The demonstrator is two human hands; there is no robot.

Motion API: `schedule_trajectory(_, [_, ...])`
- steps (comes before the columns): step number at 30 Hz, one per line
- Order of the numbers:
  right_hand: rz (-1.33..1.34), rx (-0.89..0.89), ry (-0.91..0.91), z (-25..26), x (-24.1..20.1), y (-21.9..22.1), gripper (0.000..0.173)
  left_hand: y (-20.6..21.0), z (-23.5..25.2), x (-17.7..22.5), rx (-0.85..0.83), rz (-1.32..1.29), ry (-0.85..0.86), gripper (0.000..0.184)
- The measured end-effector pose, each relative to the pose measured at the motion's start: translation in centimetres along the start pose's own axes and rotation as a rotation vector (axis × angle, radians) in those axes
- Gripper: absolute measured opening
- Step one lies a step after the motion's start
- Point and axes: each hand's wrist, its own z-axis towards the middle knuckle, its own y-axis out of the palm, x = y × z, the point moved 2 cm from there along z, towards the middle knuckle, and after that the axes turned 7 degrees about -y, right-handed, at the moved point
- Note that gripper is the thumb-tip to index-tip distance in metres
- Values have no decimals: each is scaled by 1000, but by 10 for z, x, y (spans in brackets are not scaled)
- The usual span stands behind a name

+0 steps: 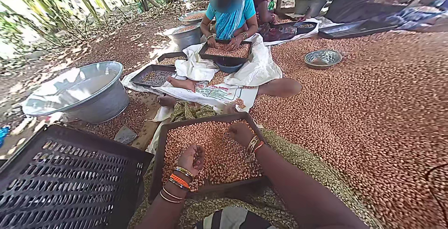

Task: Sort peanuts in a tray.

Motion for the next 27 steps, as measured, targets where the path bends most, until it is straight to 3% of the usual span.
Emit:
schedule_trajectory(4, [186,82,-144,-15,-29,4,22,4,-2,-2,-90,159,-56,58])
schedule_trajectory(9, [440,152,-482,-26,-66,23,18,9,1,-5,-229,290,-129,65])
schedule_trajectory(11, [470,155,-483,-25,-66,26,20,8,2,-6,-270,283,-143,66])
schedule_trajectory(13, [441,133,-409,-21,-55,28,23,7,1,-5,-297,265,-136,56])
schedule_trajectory(15, [287,27,-335,-16,-44,30,28,5,1,-4,-251,227,-131,44])
schedule_trajectory(18, [-24,-348,-343,-13,-46,49,45,3,0,-2,-164,138,-112,37])
schedule_trajectory(21, [-192,-511,-412,-13,-42,78,42,0,-7,5,-158,100,-77,36])
schedule_trajectory(23, [-222,-561,-453,-9,-36,78,30,-6,-10,10,-185,114,-47,43])
schedule_trajectory(27, [-92,-583,-476,-3,-13,65,21,-22,-15,32,-186,152,30,77])
